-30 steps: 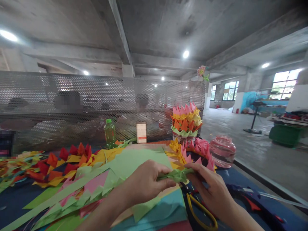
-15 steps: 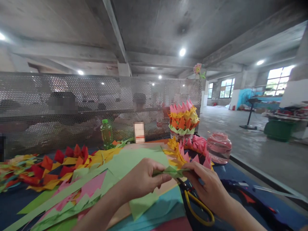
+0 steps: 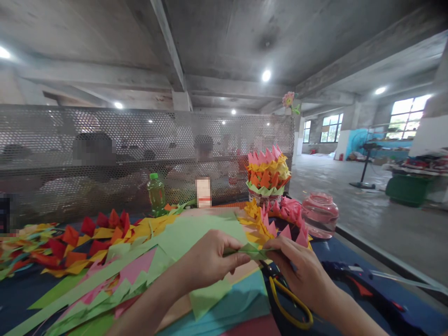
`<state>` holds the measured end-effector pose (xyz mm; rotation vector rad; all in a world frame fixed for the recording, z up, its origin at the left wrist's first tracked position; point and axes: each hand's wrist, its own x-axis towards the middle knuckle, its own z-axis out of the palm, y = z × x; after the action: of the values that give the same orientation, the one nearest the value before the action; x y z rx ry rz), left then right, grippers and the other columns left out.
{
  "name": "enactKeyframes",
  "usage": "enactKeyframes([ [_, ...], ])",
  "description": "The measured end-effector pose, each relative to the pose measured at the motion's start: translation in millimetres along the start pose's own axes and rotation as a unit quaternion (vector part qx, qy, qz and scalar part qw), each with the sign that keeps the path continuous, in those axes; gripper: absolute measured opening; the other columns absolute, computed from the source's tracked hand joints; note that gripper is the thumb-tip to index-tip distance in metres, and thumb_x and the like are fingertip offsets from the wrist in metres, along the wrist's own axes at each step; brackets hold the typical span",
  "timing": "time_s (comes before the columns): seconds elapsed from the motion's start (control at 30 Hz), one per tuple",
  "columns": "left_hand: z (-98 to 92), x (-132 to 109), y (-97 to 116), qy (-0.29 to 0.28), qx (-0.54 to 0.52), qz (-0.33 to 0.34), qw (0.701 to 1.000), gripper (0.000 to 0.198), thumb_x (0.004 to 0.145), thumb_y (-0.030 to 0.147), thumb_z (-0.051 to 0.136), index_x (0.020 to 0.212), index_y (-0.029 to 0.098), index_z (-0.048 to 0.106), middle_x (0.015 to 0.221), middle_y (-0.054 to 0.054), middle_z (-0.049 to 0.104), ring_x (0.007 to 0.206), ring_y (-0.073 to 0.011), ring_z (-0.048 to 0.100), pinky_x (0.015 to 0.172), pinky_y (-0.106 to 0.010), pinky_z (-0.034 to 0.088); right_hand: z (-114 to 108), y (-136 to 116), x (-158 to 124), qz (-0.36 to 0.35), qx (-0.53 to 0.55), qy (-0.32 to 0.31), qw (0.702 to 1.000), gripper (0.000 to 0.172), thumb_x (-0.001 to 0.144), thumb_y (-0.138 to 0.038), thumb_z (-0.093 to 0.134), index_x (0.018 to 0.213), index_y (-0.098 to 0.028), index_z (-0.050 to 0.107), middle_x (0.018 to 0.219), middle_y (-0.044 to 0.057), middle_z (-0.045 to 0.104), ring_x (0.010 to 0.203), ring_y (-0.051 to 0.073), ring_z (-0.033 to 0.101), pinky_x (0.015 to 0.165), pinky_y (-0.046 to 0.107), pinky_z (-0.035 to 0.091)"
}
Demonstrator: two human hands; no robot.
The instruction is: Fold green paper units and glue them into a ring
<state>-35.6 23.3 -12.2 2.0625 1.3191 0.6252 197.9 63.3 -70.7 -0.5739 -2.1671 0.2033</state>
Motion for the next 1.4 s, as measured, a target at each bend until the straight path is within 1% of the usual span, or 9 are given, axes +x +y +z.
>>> enactKeyframes([
  [0.37,1.9,1,-4,0.005,0.01,0.004,1.0,0.051,0.093,0.056,0.053,0.063,0.014,0.06,0.051,0.003,0.045,0.049,-0.0074,0.041,0.047,-0.021,0.025,2,1,-2,0.008,0.006,-0.012,1.0,0.016,0.101,-0.015,0.046,0.107,-0.024,0.057,0.091,0.001,0.065,0.078,0.013,0.063,0.071,0.022,0.046],
  [0.77,3.1,1,-10,0.006,-0.005,0.015,1.0,0.053,0.093,0.058,0.052,0.063,0.015,0.058,0.051,0.003,0.046,0.047,-0.0075,0.043,0.047,-0.021,0.027,2,1,-2,0.0,0.011,-0.011,1.0,0.015,0.101,-0.015,0.046,0.106,-0.024,0.057,0.091,0.001,0.067,0.078,0.014,0.064,0.069,0.022,0.046],
  [1.0,3.9,1,-7,0.016,0.045,0.015,0.999,0.051,0.095,0.052,0.051,0.059,0.015,0.053,0.048,0.004,0.041,0.047,-0.0074,0.037,0.047,-0.022,0.021,2,0,-5,0.009,0.003,-0.032,0.999,0.014,0.1,-0.017,0.046,0.106,-0.024,0.057,0.09,0.001,0.068,0.077,0.014,0.065,0.068,0.024,0.046],
  [1.1,3.9,0,-5,0.025,0.077,0.019,0.997,0.053,0.094,0.05,0.051,0.056,0.015,0.05,0.05,0.005,0.036,0.049,-0.0075,0.032,0.048,-0.024,0.018,-1,-4,-6,0.039,-0.018,-0.053,0.998,0.013,0.098,-0.023,0.051,0.11,-0.024,0.056,0.09,0.001,0.068,0.075,0.015,0.065,0.067,0.026,0.048],
  [1.23,4.8,0,-4,0.018,0.114,0.048,0.992,0.049,0.094,0.043,0.052,0.055,0.014,0.05,0.056,0.005,0.029,0.053,-0.0076,0.029,0.051,-0.024,0.02,-2,-8,-6,0.097,-0.004,-0.065,0.993,0.051,0.09,-0.033,0.065,0.135,-0.024,0.043,0.111,0.005,0.067,0.099,0.021,0.065,0.086,0.033,0.051],
  [1.27,5.4,1,-3,0.015,0.122,0.055,0.991,0.047,0.094,0.041,0.052,0.055,0.014,0.051,0.057,0.005,0.029,0.053,-0.0076,0.03,0.053,-0.024,0.021,-2,-9,-5,0.102,0.009,-0.068,0.992,0.056,0.088,-0.033,0.068,0.137,-0.025,0.041,0.115,0.006,0.066,0.103,0.021,0.064,0.089,0.033,0.05],
  [1.3,6.2,1,-3,0.013,0.13,0.06,0.99,0.046,0.094,0.04,0.052,0.056,0.014,0.053,0.058,0.005,0.029,0.054,-0.0076,0.03,0.053,-0.024,0.021,0,-9,-4,0.102,0.021,-0.074,0.992,0.054,0.088,-0.032,0.068,0.135,-0.025,0.043,0.116,0.005,0.065,0.105,0.021,0.063,0.091,0.033,0.05],
  [1.33,7.2,1,-3,0.013,0.137,0.062,0.989,0.046,0.094,0.04,0.053,0.057,0.014,0.054,0.058,0.005,0.03,0.054,-0.0077,0.031,0.054,-0.024,0.021,1,-8,-4,0.099,0.029,-0.079,0.992,0.046,0.088,-0.03,0.068,0.129,-0.024,0.049,0.113,0.005,0.065,0.104,0.02,0.063,0.089,0.032,0.05],
  [1.4,9.0,1,-2,0.013,0.148,0.062,0.987,0.047,0.095,0.041,0.052,0.058,0.013,0.056,0.058,0.005,0.031,0.055,-0.0078,0.032,0.054,-0.024,0.021,5,-8,-2,0.087,0.036,-0.085,0.992,0.021,0.09,-0.029,0.066,0.109,-0.022,0.059,0.102,0.004,0.066,0.093,0.019,0.064,0.081,0.03,0.05],
])
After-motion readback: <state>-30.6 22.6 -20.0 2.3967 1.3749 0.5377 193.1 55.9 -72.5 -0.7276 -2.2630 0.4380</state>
